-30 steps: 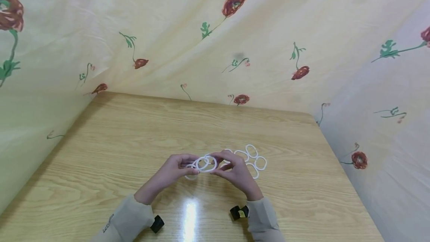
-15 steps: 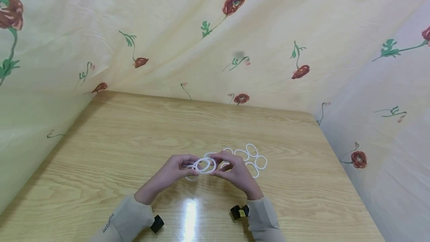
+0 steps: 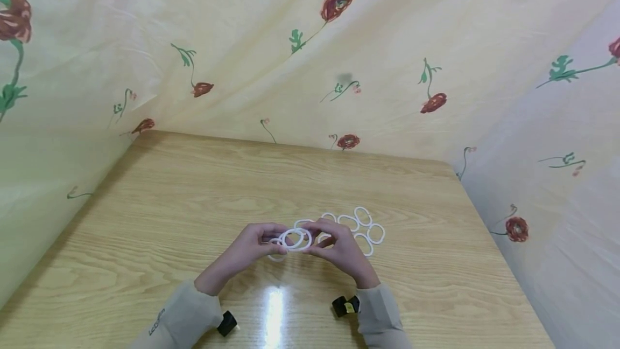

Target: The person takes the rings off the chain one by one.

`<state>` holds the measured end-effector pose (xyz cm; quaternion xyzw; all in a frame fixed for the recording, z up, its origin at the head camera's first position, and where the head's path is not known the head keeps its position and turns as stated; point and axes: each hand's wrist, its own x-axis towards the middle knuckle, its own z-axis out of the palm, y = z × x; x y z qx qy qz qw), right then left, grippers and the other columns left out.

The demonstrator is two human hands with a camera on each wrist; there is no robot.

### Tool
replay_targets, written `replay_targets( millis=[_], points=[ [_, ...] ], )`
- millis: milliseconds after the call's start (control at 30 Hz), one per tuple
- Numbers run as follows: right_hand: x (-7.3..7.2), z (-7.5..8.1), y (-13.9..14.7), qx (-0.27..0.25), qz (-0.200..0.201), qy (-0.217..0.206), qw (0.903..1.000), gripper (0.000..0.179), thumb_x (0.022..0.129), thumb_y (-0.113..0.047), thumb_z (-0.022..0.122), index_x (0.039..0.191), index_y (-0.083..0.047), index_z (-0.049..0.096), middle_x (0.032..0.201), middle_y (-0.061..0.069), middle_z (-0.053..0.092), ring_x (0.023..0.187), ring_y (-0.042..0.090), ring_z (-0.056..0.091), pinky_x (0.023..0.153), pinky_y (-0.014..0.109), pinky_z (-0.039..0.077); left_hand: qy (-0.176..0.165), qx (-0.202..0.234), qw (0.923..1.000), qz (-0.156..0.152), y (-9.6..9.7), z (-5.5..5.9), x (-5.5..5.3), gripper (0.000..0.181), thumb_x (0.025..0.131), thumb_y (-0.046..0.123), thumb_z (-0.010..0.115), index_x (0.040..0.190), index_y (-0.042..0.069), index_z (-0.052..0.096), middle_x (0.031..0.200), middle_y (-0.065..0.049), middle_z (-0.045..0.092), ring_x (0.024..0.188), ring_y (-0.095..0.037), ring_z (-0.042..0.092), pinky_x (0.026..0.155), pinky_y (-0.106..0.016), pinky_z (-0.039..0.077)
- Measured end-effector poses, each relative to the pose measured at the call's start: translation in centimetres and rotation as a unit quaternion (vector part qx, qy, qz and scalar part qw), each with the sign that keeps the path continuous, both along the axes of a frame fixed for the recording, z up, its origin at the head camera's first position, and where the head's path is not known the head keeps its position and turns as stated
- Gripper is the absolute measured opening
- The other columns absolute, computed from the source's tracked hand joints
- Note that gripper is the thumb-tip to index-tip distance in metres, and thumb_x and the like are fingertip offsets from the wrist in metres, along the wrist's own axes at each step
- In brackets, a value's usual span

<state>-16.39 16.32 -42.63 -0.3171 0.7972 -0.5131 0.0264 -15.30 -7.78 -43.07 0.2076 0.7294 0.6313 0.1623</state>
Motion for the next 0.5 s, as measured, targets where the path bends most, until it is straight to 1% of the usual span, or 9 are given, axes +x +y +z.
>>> replay_targets(
  millis=[100, 200, 233, 300, 400, 500],
  points=[
    [0.01, -0.09, 0.07, 0.000, 0.005, 0.006, 1.0000, 0.043, 0.080, -0.007, 0.077, 0.120, 0.000, 0.064, 0.095, 0.021, 0.065, 0.088, 0.002, 0.061, 0.065, 0.027, 0.061, 0.004, -0.002, 1.0000, -0.003, -0.01, -0.05, -0.02, 0.051, 0.088, 0.021, 0.069, 0.124, -0.014, 0.056, 0.118, -0.030, 0.064, 0.105, -0.029, 0.067, 0.084, -0.019, 0.057],
    [-0.01, -0.15, 0.15, 0.000, 0.008, 0.012, 0.9999, 0.042, 0.080, -0.007, 0.077, 0.120, 0.001, 0.064, 0.094, 0.021, 0.065, 0.088, 0.002, 0.060, 0.065, 0.027, 0.061, -0.004, -0.001, 1.0000, -0.009, -0.09, -0.06, -0.07, 0.054, 0.088, 0.024, 0.069, 0.124, -0.014, 0.056, 0.119, -0.030, 0.063, 0.104, -0.026, 0.067, 0.084, -0.020, 0.056],
    [-0.02, -0.18, 0.18, 0.000, 0.009, 0.013, 0.9999, 0.042, 0.080, -0.006, 0.077, 0.119, 0.001, 0.064, 0.094, 0.020, 0.065, 0.088, 0.002, 0.060, 0.065, 0.027, 0.061, -0.011, 0.001, 0.9999, -0.013, -0.15, -0.07, -0.08, 0.055, 0.089, 0.025, 0.068, 0.125, -0.014, 0.055, 0.118, -0.029, 0.064, 0.104, -0.025, 0.067, 0.085, -0.020, 0.057],
    [-0.05, -0.23, 0.24, 0.000, 0.011, 0.016, 0.9998, 0.042, 0.079, -0.006, 0.077, 0.119, 0.000, 0.065, 0.093, 0.020, 0.065, 0.088, 0.001, 0.060, 0.065, 0.027, 0.061, -0.037, 0.012, 0.9990, -0.022, -0.23, -0.05, -0.12, 0.058, 0.089, 0.027, 0.068, 0.127, -0.014, 0.054, 0.117, -0.027, 0.065, 0.102, -0.022, 0.068, 0.087, -0.023, 0.057],
    [-0.10, -0.29, 0.34, -0.001, 0.016, 0.021, 0.9997, 0.042, 0.078, -0.004, 0.077, 0.119, -0.001, 0.065, 0.092, 0.018, 0.065, 0.089, 0.001, 0.060, 0.066, 0.027, 0.061, -0.071, 0.033, 0.9962, -0.037, -0.38, -0.05, -0.18, 0.059, 0.089, 0.029, 0.068, 0.129, -0.013, 0.052, 0.116, -0.024, 0.067, 0.099, -0.018, 0.070, 0.089, -0.027, 0.057],
    [-0.12, -0.33, 0.45, -0.003, 0.020, 0.021, 0.9996, 0.042, 0.078, -0.003, 0.077, 0.118, 0.000, 0.065, 0.092, 0.015, 0.065, 0.090, 0.000, 0.060, 0.066, 0.027, 0.062, -0.087, 0.049, 0.9937, -0.051, -0.41, -0.10, -0.24, 0.057, 0.091, 0.030, 0.066, 0.128, -0.012, 0.053, 0.114, -0.024, 0.068, 0.094, -0.014, 0.070, 0.090, -0.031, 0.057]
  ],
)
